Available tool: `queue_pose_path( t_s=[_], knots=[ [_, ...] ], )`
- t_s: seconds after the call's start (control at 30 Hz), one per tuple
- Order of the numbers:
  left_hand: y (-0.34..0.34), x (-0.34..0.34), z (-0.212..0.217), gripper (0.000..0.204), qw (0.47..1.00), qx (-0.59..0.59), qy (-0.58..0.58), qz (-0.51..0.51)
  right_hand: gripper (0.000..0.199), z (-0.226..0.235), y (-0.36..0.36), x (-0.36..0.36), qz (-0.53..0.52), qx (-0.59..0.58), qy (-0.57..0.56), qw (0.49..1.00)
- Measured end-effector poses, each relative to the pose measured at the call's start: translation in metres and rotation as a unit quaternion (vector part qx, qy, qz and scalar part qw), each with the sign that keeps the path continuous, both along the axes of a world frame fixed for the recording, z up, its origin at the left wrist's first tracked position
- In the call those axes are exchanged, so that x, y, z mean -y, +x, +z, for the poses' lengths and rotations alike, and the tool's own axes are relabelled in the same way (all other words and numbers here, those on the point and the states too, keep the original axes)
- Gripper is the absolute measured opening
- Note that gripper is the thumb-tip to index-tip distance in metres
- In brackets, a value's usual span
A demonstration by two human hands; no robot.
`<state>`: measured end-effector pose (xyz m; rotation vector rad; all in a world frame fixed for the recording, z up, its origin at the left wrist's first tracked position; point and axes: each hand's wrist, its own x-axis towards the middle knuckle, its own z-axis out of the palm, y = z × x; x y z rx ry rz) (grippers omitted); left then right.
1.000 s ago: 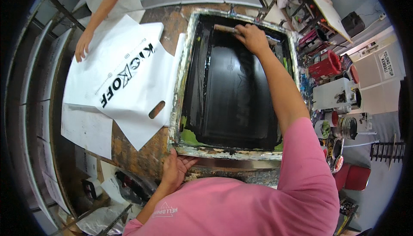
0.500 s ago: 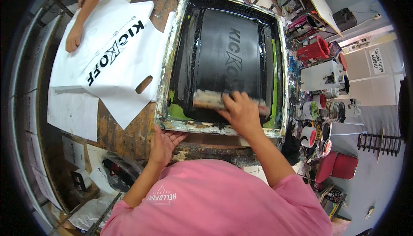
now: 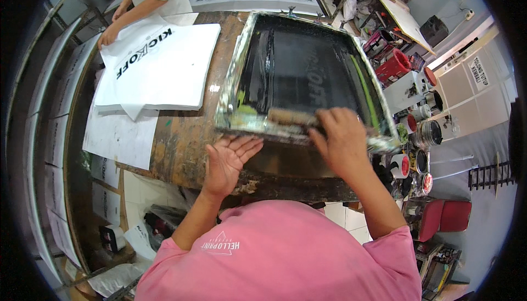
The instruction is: The person performs screen printing by placing white bags onto a workstation, lowering a screen, and using a squeegee to apply black ink. They repeatedly lift the screen, remove the printed bag, and place a new one down.
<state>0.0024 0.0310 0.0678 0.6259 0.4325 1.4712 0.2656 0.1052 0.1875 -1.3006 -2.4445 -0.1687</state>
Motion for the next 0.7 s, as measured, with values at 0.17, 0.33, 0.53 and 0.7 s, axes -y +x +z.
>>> queue_pose_path(
  t_s=[0.17,0.33,0.53,0.7],
  knots=[
    [0.003,-0.049,0.068,0.094,0.978,-0.089,0.187,-0.013,0.031,0.067,-0.015,-0.045,-0.043,0.001,0.171,0.984],
    [0.007,-0.068,0.02,0.091,0.512,-0.838,0.122,0.146,0.037,0.119,-0.013,-0.093,-0.027,-0.052,0.216,0.975],
    [0.02,-0.05,-0.038,0.113,0.401,-0.911,0.036,0.085,0.043,0.152,-0.011,-0.127,-0.059,-0.062,0.147,0.985],
    [0.03,-0.08,-0.016,0.085,0.534,-0.82,0.117,0.169,0.045,0.165,-0.019,-0.139,-0.089,-0.126,0.157,0.975]
  ],
)
